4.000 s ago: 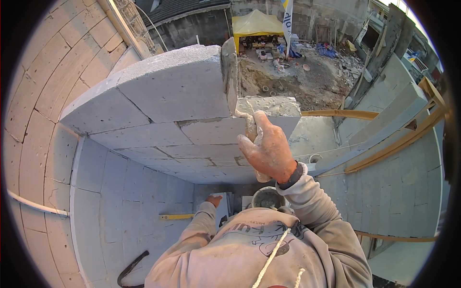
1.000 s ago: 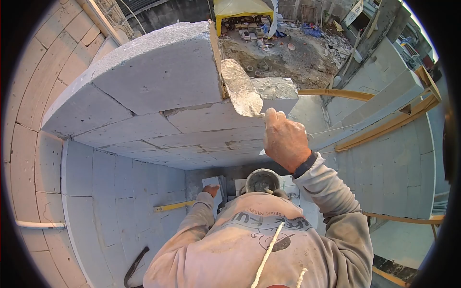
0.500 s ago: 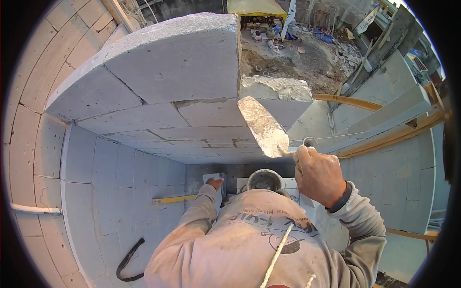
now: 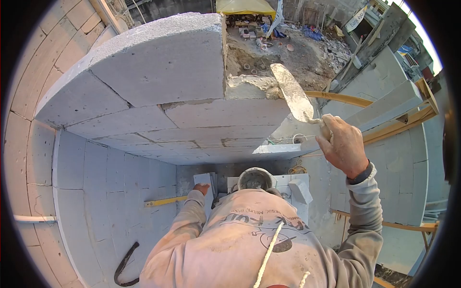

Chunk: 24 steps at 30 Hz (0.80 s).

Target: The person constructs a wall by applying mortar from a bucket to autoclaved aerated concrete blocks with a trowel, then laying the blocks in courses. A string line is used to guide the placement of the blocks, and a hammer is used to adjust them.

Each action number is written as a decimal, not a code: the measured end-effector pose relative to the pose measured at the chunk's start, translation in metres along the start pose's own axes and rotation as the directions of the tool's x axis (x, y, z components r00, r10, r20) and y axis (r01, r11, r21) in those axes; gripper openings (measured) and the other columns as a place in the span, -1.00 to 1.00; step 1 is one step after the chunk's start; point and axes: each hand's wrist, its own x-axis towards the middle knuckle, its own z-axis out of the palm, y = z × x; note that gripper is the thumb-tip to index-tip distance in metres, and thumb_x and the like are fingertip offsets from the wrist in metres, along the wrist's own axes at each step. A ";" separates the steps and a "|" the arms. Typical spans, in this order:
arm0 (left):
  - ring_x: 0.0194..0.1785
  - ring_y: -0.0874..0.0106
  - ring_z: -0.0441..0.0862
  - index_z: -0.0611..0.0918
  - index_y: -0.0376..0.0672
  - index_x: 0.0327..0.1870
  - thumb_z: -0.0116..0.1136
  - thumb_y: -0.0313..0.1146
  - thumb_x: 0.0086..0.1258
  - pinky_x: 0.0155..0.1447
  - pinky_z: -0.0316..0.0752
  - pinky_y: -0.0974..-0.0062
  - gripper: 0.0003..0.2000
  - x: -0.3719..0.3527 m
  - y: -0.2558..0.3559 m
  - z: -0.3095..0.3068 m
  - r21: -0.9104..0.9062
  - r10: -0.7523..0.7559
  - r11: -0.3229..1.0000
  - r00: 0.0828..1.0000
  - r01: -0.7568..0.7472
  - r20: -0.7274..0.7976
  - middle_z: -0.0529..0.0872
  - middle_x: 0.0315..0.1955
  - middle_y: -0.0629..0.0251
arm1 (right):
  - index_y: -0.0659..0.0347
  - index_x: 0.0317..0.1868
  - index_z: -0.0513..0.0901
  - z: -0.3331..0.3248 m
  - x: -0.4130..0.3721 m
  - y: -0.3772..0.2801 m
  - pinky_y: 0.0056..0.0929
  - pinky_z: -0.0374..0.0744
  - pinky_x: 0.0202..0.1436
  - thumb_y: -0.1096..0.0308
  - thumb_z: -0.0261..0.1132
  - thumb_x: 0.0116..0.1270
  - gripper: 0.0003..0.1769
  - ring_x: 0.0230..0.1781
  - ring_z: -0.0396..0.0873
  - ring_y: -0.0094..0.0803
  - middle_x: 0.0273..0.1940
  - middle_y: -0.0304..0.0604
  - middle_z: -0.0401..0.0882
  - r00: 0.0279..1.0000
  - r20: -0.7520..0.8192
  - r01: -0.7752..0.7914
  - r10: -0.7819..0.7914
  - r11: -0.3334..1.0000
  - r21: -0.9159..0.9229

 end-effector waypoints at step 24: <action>0.19 0.17 0.54 0.67 -0.17 0.01 -0.01 0.07 0.33 0.26 0.38 0.32 -0.51 0.022 0.017 0.032 0.012 0.028 0.999 0.996 -0.029 0.086 0.65 0.05 0.10 | 0.27 -0.29 0.53 0.006 0.027 -0.032 -0.45 0.61 -0.39 0.44 0.22 0.14 -0.87 -0.38 0.67 -0.32 -0.39 -0.09 0.60 0.991 0.079 0.133 -0.108 0.726 -0.675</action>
